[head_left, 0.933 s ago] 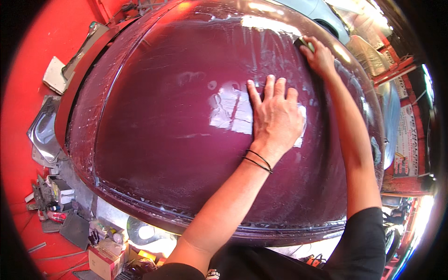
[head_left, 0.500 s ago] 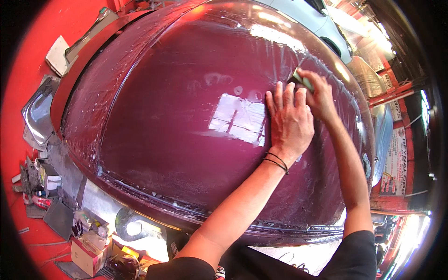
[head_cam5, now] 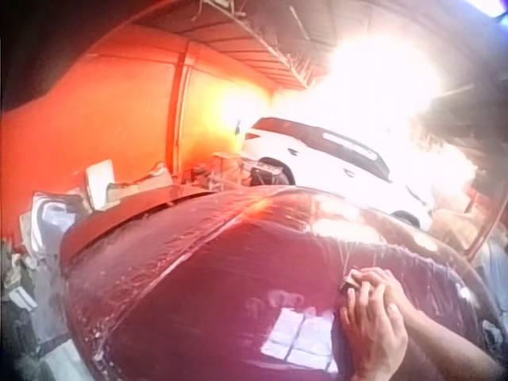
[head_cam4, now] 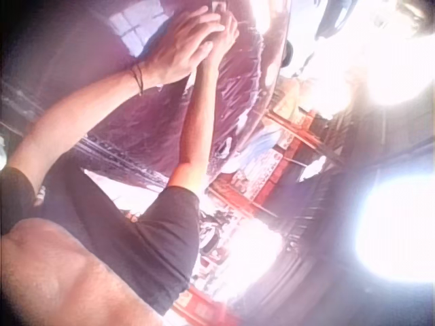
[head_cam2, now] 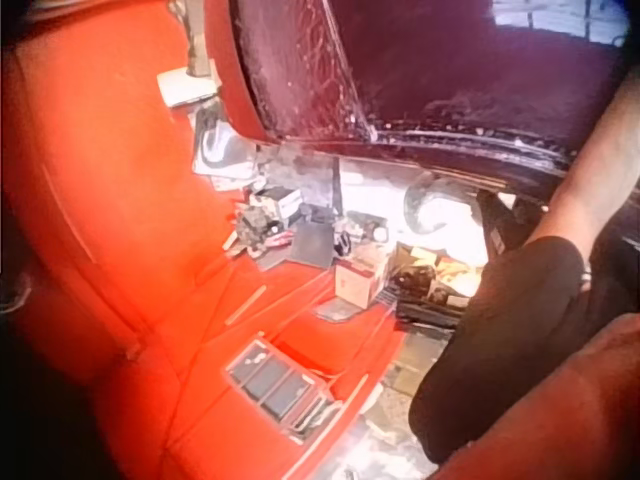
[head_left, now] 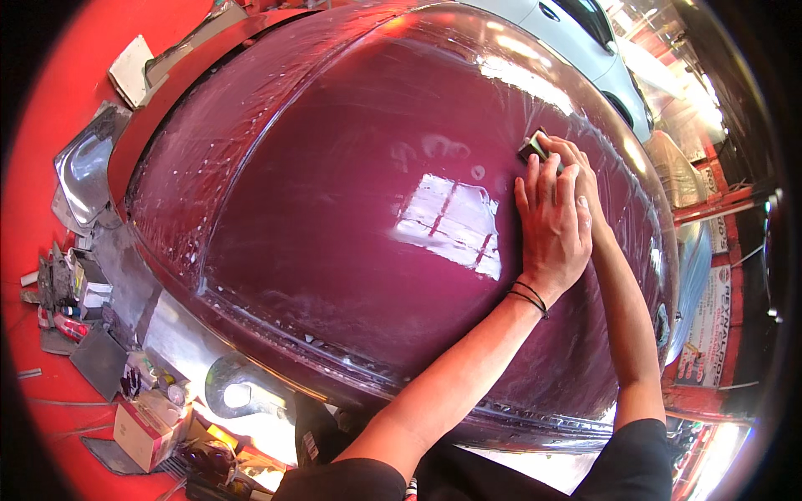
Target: The person sands the surface of a maroon car hood using a small sanding block. They repeatedly rub the block over the hood and frequently wipe the surface with a cloth to remove residue. The person occasionally dips the sanding block into a bucket of water.
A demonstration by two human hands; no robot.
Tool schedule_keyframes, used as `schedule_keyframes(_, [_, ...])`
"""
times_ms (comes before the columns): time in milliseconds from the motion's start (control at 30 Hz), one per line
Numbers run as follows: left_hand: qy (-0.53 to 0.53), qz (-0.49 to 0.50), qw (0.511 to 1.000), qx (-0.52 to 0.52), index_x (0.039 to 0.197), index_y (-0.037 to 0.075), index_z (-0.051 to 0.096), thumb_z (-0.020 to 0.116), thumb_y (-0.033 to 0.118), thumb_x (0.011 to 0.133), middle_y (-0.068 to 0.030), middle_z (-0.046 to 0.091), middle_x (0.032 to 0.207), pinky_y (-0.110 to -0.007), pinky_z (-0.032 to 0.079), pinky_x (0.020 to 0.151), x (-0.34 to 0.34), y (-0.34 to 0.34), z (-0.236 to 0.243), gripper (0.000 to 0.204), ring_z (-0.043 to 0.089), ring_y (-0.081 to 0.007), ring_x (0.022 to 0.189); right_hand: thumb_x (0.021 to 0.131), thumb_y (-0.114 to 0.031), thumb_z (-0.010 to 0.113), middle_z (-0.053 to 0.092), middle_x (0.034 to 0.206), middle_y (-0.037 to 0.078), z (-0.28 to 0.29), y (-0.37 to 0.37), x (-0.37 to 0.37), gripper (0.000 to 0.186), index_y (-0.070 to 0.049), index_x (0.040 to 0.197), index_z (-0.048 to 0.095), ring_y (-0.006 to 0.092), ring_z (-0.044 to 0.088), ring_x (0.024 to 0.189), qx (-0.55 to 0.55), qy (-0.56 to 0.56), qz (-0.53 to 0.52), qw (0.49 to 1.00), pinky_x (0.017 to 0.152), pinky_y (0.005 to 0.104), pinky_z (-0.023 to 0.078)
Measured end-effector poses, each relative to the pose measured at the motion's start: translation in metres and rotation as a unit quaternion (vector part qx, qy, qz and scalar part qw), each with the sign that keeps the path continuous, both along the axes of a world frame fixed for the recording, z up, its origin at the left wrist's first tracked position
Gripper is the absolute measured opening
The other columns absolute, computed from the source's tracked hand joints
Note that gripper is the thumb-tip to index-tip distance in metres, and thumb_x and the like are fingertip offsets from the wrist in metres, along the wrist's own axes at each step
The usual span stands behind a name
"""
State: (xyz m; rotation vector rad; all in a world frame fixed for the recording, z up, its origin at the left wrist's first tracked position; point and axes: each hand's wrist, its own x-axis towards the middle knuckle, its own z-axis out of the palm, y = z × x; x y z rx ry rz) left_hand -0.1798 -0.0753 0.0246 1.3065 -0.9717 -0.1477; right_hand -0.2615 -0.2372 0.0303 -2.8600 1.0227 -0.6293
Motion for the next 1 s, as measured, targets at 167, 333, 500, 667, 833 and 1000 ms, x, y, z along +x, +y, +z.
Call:
schedule_keyframes(167, [0.005, 0.011, 1.000, 0.016, 0.164, 0.000, 0.053, 0.062, 0.018, 0.114, -0.0324, 0.048, 0.175, -0.076, 0.026, 0.137, -0.005, -0.002, -0.005, 0.054, 0.037, -0.0588, 0.170, 0.112, -0.032, 0.081, 0.080, 0.153, 0.016, -0.009, -0.095, 0.039, 0.046, -0.018, 0.156, 0.076, 0.0409, 0.075, 0.142, 0.023, -0.041, 0.047, 0.998, 0.121, 0.0534, 0.056])
schedule_keyframes(333, [0.010, -0.003, 0.999, 0.033, 0.167, 0.000, 0.050, 0.057, 0.019, 0.117, -0.0323, 0.045, 0.179, -0.077, 0.022, 0.140, -0.004, 0.000, -0.007, 0.054, 0.034, -0.0551, 0.175, 0.114, -0.038, 0.079, 0.077, 0.156, 0.020, -0.023, -0.205, 0.106, 0.048, -0.019, 0.157, 0.074, 0.0471, 0.075, 0.141, -0.035, -0.029, -0.064, 0.997, 0.120, 0.0556, 0.058])
schedule_keyframes(500, [0.052, 0.032, 0.998, -0.001, 0.164, -0.001, 0.053, 0.059, 0.021, 0.118, -0.0320, 0.051, 0.174, -0.076, 0.027, 0.136, 0.012, -0.004, -0.003, 0.052, 0.040, -0.0579, 0.169, 0.111, -0.034, 0.084, 0.080, 0.151, 0.018, -0.014, -0.110, 0.097, 0.047, -0.021, 0.155, 0.075, 0.0467, 0.076, 0.138, -0.016, -0.054, 0.015, 0.998, 0.117, 0.0579, 0.058])
schedule_keyframes(667, [0.034, 0.039, 0.999, 0.014, 0.164, -0.003, 0.051, 0.060, 0.021, 0.118, -0.0336, 0.051, 0.173, -0.076, 0.027, 0.136, 0.012, -0.008, -0.006, 0.053, 0.042, -0.0593, 0.167, 0.112, -0.036, 0.084, 0.080, 0.153, 0.013, -0.014, -0.059, 0.070, 0.046, -0.025, 0.155, 0.075, 0.0448, 0.074, 0.139, -0.019, -0.050, 0.103, 0.993, 0.112, 0.0579, 0.058])
schedule_keyframes(833, [-0.020, 0.023, 0.997, 0.067, 0.165, -0.004, 0.050, 0.058, 0.026, 0.119, -0.0351, 0.047, 0.175, -0.078, 0.025, 0.138, 0.013, -0.010, -0.009, 0.055, 0.037, -0.0587, 0.171, 0.112, -0.048, 0.080, 0.082, 0.147, 0.019, -0.016, -0.145, 0.130, 0.051, -0.026, 0.158, 0.073, 0.0476, 0.077, 0.135, -0.041, -0.047, -0.004, 0.998, 0.111, 0.0567, 0.061])
schedule_keyframes(1000, [-0.061, 0.080, 0.995, 0.012, 0.155, -0.004, 0.057, 0.062, 0.030, 0.119, -0.0331, 0.061, 0.163, -0.065, 0.032, 0.135, 0.017, -0.020, -0.018, 0.050, 0.051, -0.0519, 0.159, 0.111, -0.056, 0.079, 0.081, 0.149, 0.010, -0.027, -0.102, 0.101, 0.051, -0.036, 0.157, 0.074, 0.0467, 0.077, 0.134, -0.022, -0.022, -0.054, 0.998, 0.112, 0.0668, 0.059])
